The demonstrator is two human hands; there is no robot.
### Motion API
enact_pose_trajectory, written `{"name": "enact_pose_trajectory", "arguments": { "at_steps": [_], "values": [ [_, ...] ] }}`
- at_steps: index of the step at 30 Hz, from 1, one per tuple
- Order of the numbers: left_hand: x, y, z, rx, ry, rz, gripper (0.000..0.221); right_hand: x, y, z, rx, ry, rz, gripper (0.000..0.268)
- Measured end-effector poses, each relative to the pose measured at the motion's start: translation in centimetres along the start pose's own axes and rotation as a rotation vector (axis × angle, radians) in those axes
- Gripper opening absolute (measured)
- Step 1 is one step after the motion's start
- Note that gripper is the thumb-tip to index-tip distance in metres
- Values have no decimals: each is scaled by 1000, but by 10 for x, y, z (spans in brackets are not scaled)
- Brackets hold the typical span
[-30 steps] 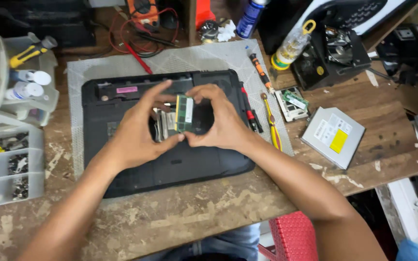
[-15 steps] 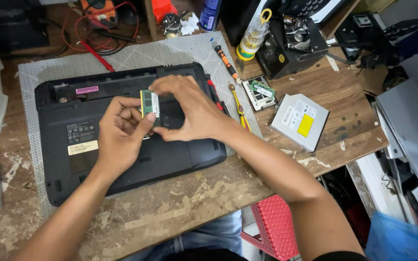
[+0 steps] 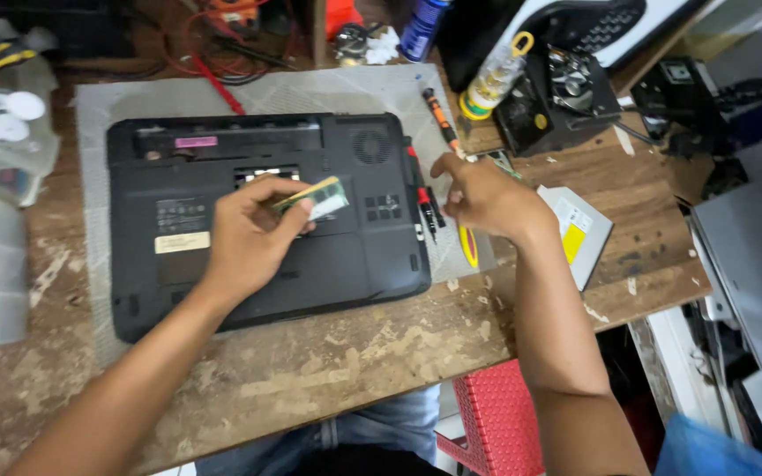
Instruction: The person holds a laptop RAM module and rubs its gold contact edge with an eraser, working along the contacts. They then align the module with the empty memory slot inside the opened laptop and press it into place, seating it at an angle in the slot.
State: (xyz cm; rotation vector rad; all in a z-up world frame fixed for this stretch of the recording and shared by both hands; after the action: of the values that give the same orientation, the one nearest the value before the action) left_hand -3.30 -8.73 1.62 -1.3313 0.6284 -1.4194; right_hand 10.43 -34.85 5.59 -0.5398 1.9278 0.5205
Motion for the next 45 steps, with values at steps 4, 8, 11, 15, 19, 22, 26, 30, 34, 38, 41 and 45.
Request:
{"name": "enact_pose_trajectory", "arguments": {
  "at_steps": [4,8,11,15,19,22,26,30,34,38,41,45],
  "values": [
    [-5,8,1,25,1,30,12,15,3,12,66,82,-61,55],
    [-1,-1,-1,76,13,1,9,34,-7,28,147,86,-137,57],
    [-2,-1,0,61,23,-27,8,27,-6,24,132,46,-123,52],
    [2,-3,-3,-33,7,-116,8,4,-11,16,-7,-226,-36,60],
    [7,-13,0,-65,47,-74,5,-34,60,-19,-299,-385,459,68],
    [9,-11,2,-129,46,-92,5,-27,84,-9,-519,-478,625,37],
    [6,0,3,-175,57,-169,19,-37,108,-1,-697,-747,617,15],
    [1,0,5,-187,82,-220,23,-19,110,7,-765,-881,610,11],
    [-4,1,8,-188,110,-227,25,0,112,9,-804,-898,608,9],
    [-4,-3,7,-100,193,-110,22,5,113,11,-809,-985,510,5],
    [-3,-7,6,-68,223,-49,22,2,104,10,-765,-1096,421,5],
    [-1,-10,7,-44,251,-3,22,-5,110,-3,-838,-1039,541,9]
  ]
}}
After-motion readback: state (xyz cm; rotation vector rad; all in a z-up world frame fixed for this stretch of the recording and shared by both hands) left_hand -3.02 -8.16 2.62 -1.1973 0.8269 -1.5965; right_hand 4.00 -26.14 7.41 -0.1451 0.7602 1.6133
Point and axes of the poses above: each hand's wrist, its own z-axis towards the middle knuckle, its own x-axis out of the palm, y = z × x, the point moved 3 cm from there along z, towards the middle knuckle, and after that the axes turned 15 degrees about -z, right-handed, at the moved point
